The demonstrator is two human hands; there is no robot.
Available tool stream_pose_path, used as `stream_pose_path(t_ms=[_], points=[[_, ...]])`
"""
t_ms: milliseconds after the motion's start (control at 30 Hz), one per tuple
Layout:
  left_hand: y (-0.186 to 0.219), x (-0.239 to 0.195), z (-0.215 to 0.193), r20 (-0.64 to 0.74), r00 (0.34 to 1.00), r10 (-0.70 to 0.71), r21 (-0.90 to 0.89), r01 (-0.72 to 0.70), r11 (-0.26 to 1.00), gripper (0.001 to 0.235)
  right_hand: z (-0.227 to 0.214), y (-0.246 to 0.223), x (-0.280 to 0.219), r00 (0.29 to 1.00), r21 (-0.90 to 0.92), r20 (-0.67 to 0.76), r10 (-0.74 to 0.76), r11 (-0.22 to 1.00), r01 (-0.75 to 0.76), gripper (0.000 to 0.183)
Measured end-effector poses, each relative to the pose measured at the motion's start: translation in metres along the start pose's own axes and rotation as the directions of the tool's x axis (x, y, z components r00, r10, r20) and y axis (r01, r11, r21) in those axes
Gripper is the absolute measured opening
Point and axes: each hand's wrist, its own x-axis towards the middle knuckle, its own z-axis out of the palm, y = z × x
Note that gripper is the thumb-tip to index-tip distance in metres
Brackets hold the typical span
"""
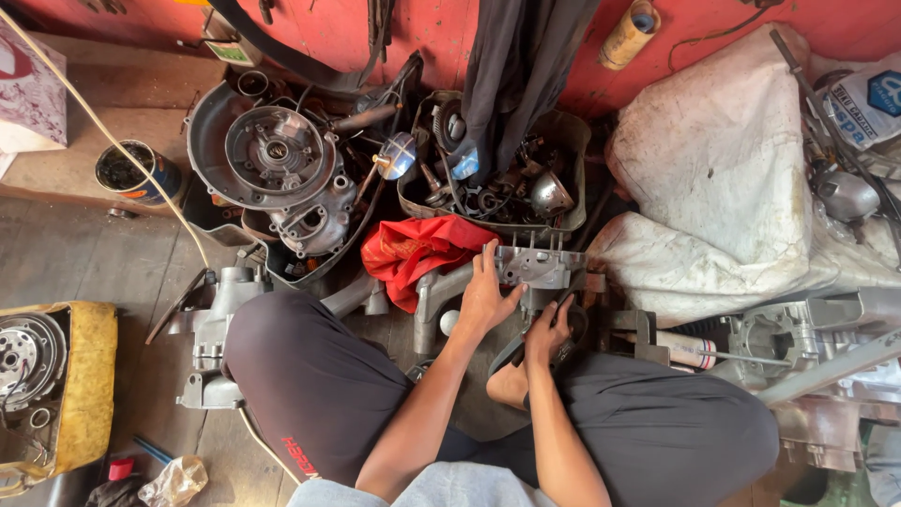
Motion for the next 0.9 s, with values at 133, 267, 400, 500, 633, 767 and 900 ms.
stream_pose_path(t_ms=[133, 267, 400, 500, 633, 767, 900], points=[[0.005, -0.001, -0.003, 0.008, 1.0, -0.007, 0.007, 0.007, 1.0, 0.094, 0.024, 0.089, 0.075, 0.995, 0.119, -0.007, 0.102, 0.988, -0.101, 0.045], [0.006, 0.001, -0.006, 0.022, 1.0, -0.018, 0.001, 0.018, 1.0, 0.093, 0.032, 0.106, 0.092, 0.999, 0.109, -0.005, -0.046, 0.993, 0.046, 0.045], [0.006, -0.002, -0.004, 0.029, 0.999, -0.021, 0.003, 0.021, 1.0, 0.093, 0.021, 0.088, 0.08, 0.994, 0.082, 0.005, 0.106, 0.991, -0.106, 0.046], [0.003, 0.0, -0.002, 0.031, 0.999, -0.029, 0.007, 0.029, 1.0, 0.093, 0.036, 0.141, 0.12, 0.999, 0.038, -0.013, 0.044, 0.998, -0.043, 0.045], [0.002, -0.002, -0.002, 0.034, 0.999, -0.019, 0.015, 0.018, 1.0, 0.093, 0.018, 0.083, 0.068, 1.0, 0.099, 0.016, 0.021, 0.995, -0.022, 0.045], [0.002, 0.001, -0.002, 0.032, 0.999, -0.015, 0.015, 0.015, 1.0, 0.093, 0.015, 0.068, 0.066, 1.0, 0.077, 0.018, 0.012, 0.997, -0.013, 0.047], [-0.001, 0.002, -0.001, 0.036, 0.999, -0.023, 0.026, 0.022, 0.999, 0.094, 0.012, 0.064, 0.059, 0.993, 0.087, 0.038, -0.108, 0.991, 0.104, 0.049]])
